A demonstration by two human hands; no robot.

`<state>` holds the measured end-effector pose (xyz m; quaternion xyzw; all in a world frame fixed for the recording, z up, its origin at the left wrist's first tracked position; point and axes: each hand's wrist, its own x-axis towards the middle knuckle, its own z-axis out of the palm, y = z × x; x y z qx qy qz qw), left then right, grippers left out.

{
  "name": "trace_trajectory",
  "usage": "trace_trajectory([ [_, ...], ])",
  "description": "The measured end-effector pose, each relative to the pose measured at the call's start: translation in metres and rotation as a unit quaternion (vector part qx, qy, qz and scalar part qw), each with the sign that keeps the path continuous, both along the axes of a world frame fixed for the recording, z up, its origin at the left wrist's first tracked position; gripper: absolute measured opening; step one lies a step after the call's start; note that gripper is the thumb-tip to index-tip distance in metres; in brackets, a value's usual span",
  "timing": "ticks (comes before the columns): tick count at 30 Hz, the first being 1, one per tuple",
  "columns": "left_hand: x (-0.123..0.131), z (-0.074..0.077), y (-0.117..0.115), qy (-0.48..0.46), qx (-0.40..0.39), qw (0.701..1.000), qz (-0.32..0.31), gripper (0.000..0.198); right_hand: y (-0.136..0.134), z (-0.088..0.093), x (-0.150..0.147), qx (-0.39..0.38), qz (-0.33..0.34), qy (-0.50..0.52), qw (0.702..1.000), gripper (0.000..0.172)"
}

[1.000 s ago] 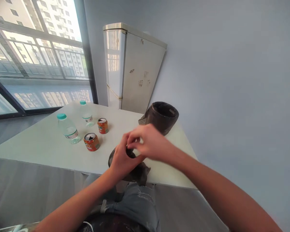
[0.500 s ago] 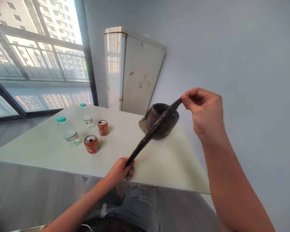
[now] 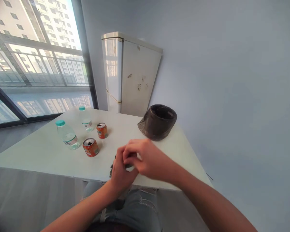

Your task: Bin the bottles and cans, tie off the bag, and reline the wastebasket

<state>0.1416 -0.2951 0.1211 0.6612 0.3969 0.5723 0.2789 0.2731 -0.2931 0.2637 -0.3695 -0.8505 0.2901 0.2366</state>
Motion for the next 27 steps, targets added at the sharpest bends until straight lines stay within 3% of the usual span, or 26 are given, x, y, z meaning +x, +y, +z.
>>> trace_trajectory([
  [2, -0.003, -0.01, 0.005, -0.014, -0.029, 0.999, -0.036, 0.013, -0.007, -0.001, -0.007, -0.012, 0.01, 0.033, 0.999, 0.02],
  [3, -0.006, -0.017, 0.008, 0.004, -0.049, 0.997, -0.065, 0.008, -0.008, 0.004, -0.003, -0.001, -0.011, 0.056, 0.998, 0.018],
  [6, -0.019, -0.043, 0.01, 0.086, -0.106, 0.983, -0.124, 0.019, 0.003, 0.029, 0.036, 0.084, -0.149, 0.172, 0.97, 0.01],
  [8, -0.028, -0.06, 0.011, 0.113, -0.124, 0.977, -0.128, 0.019, 0.019, 0.044, 0.077, 0.155, -0.238, 0.286, 0.915, 0.011],
  [10, -0.034, -0.071, 0.013, 0.115, -0.142, 0.976, -0.116, 0.018, 0.035, 0.041, 0.113, 0.131, -0.257, 0.356, 0.889, 0.017],
  [12, -0.037, -0.073, 0.018, 0.111, -0.161, 0.975, -0.103, 0.02, 0.044, 0.015, 0.13, 0.035, -0.247, 0.401, 0.881, 0.047],
  [14, -0.035, -0.069, 0.023, 0.117, -0.174, 0.973, -0.1, 0.022, 0.042, -0.032, 0.118, -0.054, -0.242, 0.41, 0.878, 0.069],
  [17, -0.026, -0.055, 0.025, 0.132, -0.177, 0.965, -0.142, 0.026, 0.028, -0.11, 0.067, -0.228, -0.161, 0.386, 0.879, 0.074],
  [19, -0.019, -0.05, 0.021, 0.143, -0.177, 0.956, -0.185, 0.028, 0.02, -0.143, 0.037, -0.301, -0.136, 0.434, 0.838, 0.062],
  [21, -0.015, -0.05, 0.017, 0.171, -0.199, 0.935, -0.24, 0.03, 0.022, -0.153, 0.029, -0.312, -0.148, 0.495, 0.797, 0.047],
  [23, -0.016, -0.056, 0.019, 0.232, -0.213, 0.907, -0.279, 0.031, 0.034, -0.151, 0.045, -0.282, -0.194, 0.556, 0.757, 0.032],
  [25, -0.022, -0.065, 0.03, 0.33, -0.183, 0.887, -0.268, 0.028, 0.051, -0.152, 0.074, -0.248, -0.242, 0.593, 0.727, 0.026],
  [27, -0.029, -0.075, 0.05, 0.452, -0.132, 0.858, -0.206, 0.022, 0.067, -0.163, 0.102, -0.214, -0.302, 0.584, 0.722, 0.028],
])
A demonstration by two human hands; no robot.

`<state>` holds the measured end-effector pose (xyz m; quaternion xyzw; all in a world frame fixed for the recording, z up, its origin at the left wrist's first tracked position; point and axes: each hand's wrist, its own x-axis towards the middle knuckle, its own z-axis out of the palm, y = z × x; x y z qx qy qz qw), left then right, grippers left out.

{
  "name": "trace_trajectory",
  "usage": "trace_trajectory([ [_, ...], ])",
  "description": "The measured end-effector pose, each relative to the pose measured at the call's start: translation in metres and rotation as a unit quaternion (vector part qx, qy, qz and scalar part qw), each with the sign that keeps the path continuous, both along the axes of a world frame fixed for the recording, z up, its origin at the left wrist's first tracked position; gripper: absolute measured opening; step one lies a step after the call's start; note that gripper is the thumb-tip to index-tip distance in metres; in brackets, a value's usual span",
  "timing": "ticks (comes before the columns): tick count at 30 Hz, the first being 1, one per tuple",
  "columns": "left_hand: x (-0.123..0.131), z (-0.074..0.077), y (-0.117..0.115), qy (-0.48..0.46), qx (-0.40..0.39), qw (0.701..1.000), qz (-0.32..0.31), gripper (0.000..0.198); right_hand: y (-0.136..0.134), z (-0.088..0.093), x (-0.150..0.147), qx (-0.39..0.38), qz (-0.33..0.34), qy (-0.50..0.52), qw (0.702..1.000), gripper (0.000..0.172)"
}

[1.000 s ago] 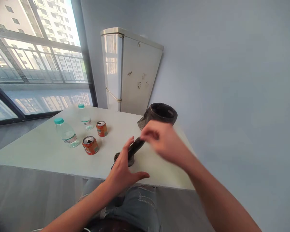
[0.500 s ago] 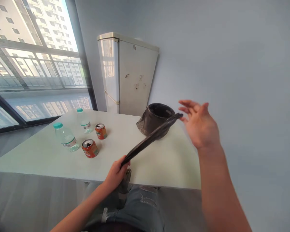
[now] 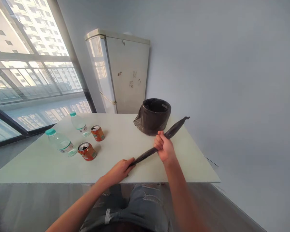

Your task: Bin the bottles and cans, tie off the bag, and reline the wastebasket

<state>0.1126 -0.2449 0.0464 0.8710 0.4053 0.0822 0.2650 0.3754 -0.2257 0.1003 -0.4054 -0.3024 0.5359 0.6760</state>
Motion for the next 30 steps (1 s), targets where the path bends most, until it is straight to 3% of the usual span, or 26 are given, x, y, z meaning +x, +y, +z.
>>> trace_trajectory([
  [2, -0.006, -0.008, 0.025, 0.103, 0.059, 0.993, 0.028, 0.023, 0.013, -0.02, 0.018, -0.021, -0.072, -0.059, 0.995, 0.034],
  [5, -0.009, -0.018, 0.055, 0.155, 0.08, 0.983, 0.064, 0.03, 0.023, -0.052, 0.029, -0.041, -0.141, -0.138, 0.979, 0.044],
  [8, -0.009, -0.029, 0.066, 0.15, 0.09, 0.981, 0.084, 0.03, 0.029, -0.07, 0.035, -0.044, -0.142, -0.222, 0.964, 0.045],
  [12, -0.012, -0.041, 0.065, 0.138, 0.111, 0.977, 0.121, 0.027, 0.037, -0.077, 0.048, -0.046, -0.122, -0.355, 0.926, 0.041],
  [14, -0.015, -0.044, 0.065, 0.133, 0.125, 0.973, 0.142, 0.025, 0.038, -0.08, 0.049, -0.057, -0.097, -0.441, 0.89, 0.038],
  [17, -0.017, -0.045, 0.062, 0.13, 0.148, 0.965, 0.175, 0.028, 0.035, -0.09, 0.035, -0.07, -0.044, -0.577, 0.813, 0.033],
  [20, -0.014, -0.036, 0.054, 0.045, 0.196, 0.953, 0.227, 0.039, 0.028, -0.101, 0.013, -0.065, 0.024, -0.682, 0.728, 0.044],
  [22, -0.007, -0.025, 0.046, -0.053, 0.234, 0.947, 0.213, 0.044, 0.025, -0.106, 0.002, -0.06, 0.06, -0.729, 0.679, 0.044],
  [25, 0.011, -0.009, 0.04, -0.113, 0.248, 0.957, 0.095, 0.04, 0.023, -0.106, -0.003, -0.052, 0.084, -0.768, 0.633, 0.04],
  [27, 0.025, -0.005, 0.045, -0.092, 0.229, 0.968, 0.048, 0.043, 0.022, -0.103, -0.002, -0.041, 0.087, -0.779, 0.619, 0.042],
  [30, 0.039, -0.011, 0.063, -0.038, 0.179, 0.981, 0.071, 0.039, 0.018, -0.094, 0.002, 0.002, 0.087, -0.779, 0.62, 0.051],
])
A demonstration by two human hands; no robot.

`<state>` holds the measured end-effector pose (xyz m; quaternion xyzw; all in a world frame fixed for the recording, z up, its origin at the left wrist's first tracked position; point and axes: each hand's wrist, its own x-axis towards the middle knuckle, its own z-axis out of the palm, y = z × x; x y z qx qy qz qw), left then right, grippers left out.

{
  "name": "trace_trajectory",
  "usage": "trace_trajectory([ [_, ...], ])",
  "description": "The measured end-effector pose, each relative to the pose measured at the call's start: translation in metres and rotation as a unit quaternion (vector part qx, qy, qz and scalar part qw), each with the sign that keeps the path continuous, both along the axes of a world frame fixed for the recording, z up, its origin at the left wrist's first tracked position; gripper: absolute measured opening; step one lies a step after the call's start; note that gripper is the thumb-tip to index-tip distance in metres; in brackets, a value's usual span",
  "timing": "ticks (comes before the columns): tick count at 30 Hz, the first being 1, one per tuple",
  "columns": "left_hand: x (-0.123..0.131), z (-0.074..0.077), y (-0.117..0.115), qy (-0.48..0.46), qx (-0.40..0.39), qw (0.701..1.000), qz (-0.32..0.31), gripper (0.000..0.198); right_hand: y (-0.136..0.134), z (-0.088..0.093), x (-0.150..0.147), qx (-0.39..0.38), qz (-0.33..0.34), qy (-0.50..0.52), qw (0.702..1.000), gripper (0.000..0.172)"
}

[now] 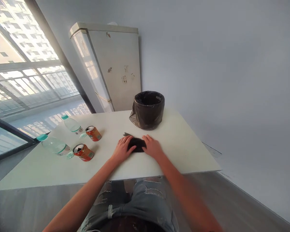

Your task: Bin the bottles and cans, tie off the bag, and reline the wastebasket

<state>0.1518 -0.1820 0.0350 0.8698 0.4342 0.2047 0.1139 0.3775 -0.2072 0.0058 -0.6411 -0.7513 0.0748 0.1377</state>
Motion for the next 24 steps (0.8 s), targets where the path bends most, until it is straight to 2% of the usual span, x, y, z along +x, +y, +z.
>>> trace_trajectory([
  [2, 0.002, -0.008, 0.011, 0.016, -0.026, 0.999, 0.029, 0.028, -0.002, 0.005, 0.004, 0.049, 0.038, 0.031, 0.998, 0.057],
  [5, -0.004, -0.014, 0.015, 0.014, -0.018, 0.997, 0.069, 0.027, -0.004, 0.005, 0.008, 0.107, 0.101, 0.069, 0.987, 0.059],
  [9, -0.011, -0.012, -0.003, 0.001, 0.051, 0.991, 0.127, 0.033, 0.0, -0.005, 0.009, 0.065, 0.172, 0.03, 0.982, 0.053],
  [10, -0.01, -0.012, -0.008, 0.001, 0.072, 0.99, 0.123, 0.036, 0.001, -0.008, 0.008, 0.06, 0.184, 0.019, 0.981, 0.052],
  [12, -0.005, -0.015, -0.014, 0.019, 0.097, 0.992, 0.078, 0.045, 0.001, -0.012, 0.008, 0.064, 0.202, 0.0, 0.977, 0.05],
  [15, 0.003, -0.029, -0.01, 0.085, 0.055, 0.995, -0.005, 0.058, 0.001, -0.013, 0.008, 0.069, 0.215, -0.015, 0.974, 0.046],
  [17, 0.004, -0.042, -0.003, 0.12, 0.011, 0.993, -0.015, 0.062, 0.0, -0.011, 0.008, 0.071, 0.198, -0.014, 0.977, 0.046],
  [20, -0.002, -0.057, 0.005, 0.133, 0.002, 0.991, -0.016, 0.064, -0.001, -0.007, 0.007, 0.077, 0.153, -0.014, 0.985, 0.05],
  [22, -0.009, -0.06, 0.011, 0.132, 0.006, 0.991, -0.028, 0.065, 0.0, -0.007, 0.006, 0.056, 0.146, -0.019, 0.988, 0.051],
  [24, -0.017, -0.055, 0.02, 0.136, -0.005, 0.99, -0.035, 0.064, 0.002, -0.007, 0.006, 0.02, 0.155, -0.02, 0.988, 0.053],
])
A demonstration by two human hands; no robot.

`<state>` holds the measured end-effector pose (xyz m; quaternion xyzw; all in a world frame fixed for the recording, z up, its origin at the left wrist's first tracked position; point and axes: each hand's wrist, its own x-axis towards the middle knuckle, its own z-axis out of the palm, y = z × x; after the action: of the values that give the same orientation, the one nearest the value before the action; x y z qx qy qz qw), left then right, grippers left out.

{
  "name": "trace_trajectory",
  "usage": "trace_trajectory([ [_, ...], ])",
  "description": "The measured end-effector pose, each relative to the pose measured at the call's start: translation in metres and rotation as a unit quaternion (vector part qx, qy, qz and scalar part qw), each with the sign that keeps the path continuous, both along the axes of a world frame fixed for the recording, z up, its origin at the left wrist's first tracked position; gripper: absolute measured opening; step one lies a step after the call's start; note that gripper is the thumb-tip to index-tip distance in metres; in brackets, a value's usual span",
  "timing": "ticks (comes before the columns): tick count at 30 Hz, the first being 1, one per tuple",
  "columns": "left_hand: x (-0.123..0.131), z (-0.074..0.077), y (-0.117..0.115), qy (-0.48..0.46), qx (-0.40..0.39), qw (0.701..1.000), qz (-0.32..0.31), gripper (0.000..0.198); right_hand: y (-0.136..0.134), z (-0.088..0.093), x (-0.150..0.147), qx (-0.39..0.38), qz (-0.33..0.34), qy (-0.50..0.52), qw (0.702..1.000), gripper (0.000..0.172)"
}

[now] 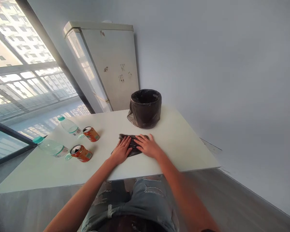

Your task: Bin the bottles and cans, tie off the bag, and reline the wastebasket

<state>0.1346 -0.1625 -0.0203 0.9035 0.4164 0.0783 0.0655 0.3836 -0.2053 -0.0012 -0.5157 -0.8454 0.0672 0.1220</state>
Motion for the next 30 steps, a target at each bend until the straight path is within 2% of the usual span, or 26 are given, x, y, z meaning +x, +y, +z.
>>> trace_trajectory([
  [2, -0.007, 0.01, 0.011, 0.008, 0.001, 1.0, 0.018, 0.059, 0.002, -0.001, 0.0, -0.021, 0.001, 0.0, 1.0, 0.054],
  [5, -0.011, 0.03, 0.019, -0.021, 0.068, 0.994, 0.081, 0.053, 0.002, -0.005, -0.002, -0.014, -0.017, 0.008, 1.0, 0.054],
  [7, -0.01, 0.039, 0.009, -0.081, 0.116, 0.985, 0.103, 0.048, -0.006, -0.01, -0.01, 0.008, -0.053, 0.013, 0.998, 0.056],
  [9, -0.008, 0.041, -0.015, -0.144, 0.117, 0.98, 0.074, 0.039, -0.023, -0.014, -0.026, 0.036, -0.123, 0.025, 0.991, 0.064],
  [10, -0.009, 0.039, -0.03, -0.16, 0.096, 0.982, 0.036, 0.038, -0.035, -0.016, -0.036, 0.046, -0.159, 0.037, 0.985, 0.068],
  [11, -0.01, 0.035, -0.046, -0.169, 0.071, 0.983, 0.009, 0.044, -0.049, -0.015, -0.046, 0.046, -0.187, 0.052, 0.98, 0.073],
  [13, -0.017, 0.026, -0.073, -0.159, 0.02, 0.986, -0.036, 0.076, -0.079, -0.009, -0.06, 0.013, -0.188, 0.09, 0.978, 0.079],
  [15, -0.027, 0.017, -0.093, -0.125, -0.017, 0.989, -0.074, 0.102, -0.105, 0.004, -0.061, -0.03, -0.15, 0.127, 0.98, 0.076],
  [17, -0.039, 0.01, -0.103, -0.091, -0.039, 0.989, -0.106, 0.107, -0.121, 0.017, -0.049, -0.048, -0.09, 0.146, 0.984, 0.071],
  [19, -0.05, 0.006, -0.109, -0.081, -0.043, 0.99, -0.11, 0.09, -0.127, 0.022, -0.03, -0.043, -0.011, 0.132, 0.99, 0.079],
  [21, -0.058, 0.004, -0.114, -0.099, -0.037, 0.989, -0.1, 0.063, -0.128, 0.017, -0.016, -0.027, 0.053, 0.098, 0.993, 0.086],
  [22, -0.06, 0.004, -0.117, -0.115, -0.035, 0.988, -0.095, 0.053, -0.128, 0.012, -0.013, -0.017, 0.072, 0.087, 0.994, 0.082],
  [24, -0.063, 0.009, -0.12, -0.155, -0.045, 0.983, -0.083, 0.045, -0.128, 0.001, -0.016, -0.001, 0.087, 0.097, 0.991, 0.062],
  [27, -0.057, 0.024, -0.113, -0.216, -0.1, 0.971, -0.035, 0.031, -0.12, -0.009, -0.034, -0.001, 0.043, 0.21, 0.977, 0.031],
  [28, -0.052, 0.03, -0.107, -0.231, -0.119, 0.966, -0.009, 0.024, -0.114, -0.011, -0.042, -0.004, 0.002, 0.256, 0.967, 0.026],
  [30, -0.041, 0.037, -0.088, -0.25, -0.139, 0.957, 0.043, 0.014, -0.1, -0.013, -0.056, -0.004, -0.104, 0.32, 0.942, 0.03],
])
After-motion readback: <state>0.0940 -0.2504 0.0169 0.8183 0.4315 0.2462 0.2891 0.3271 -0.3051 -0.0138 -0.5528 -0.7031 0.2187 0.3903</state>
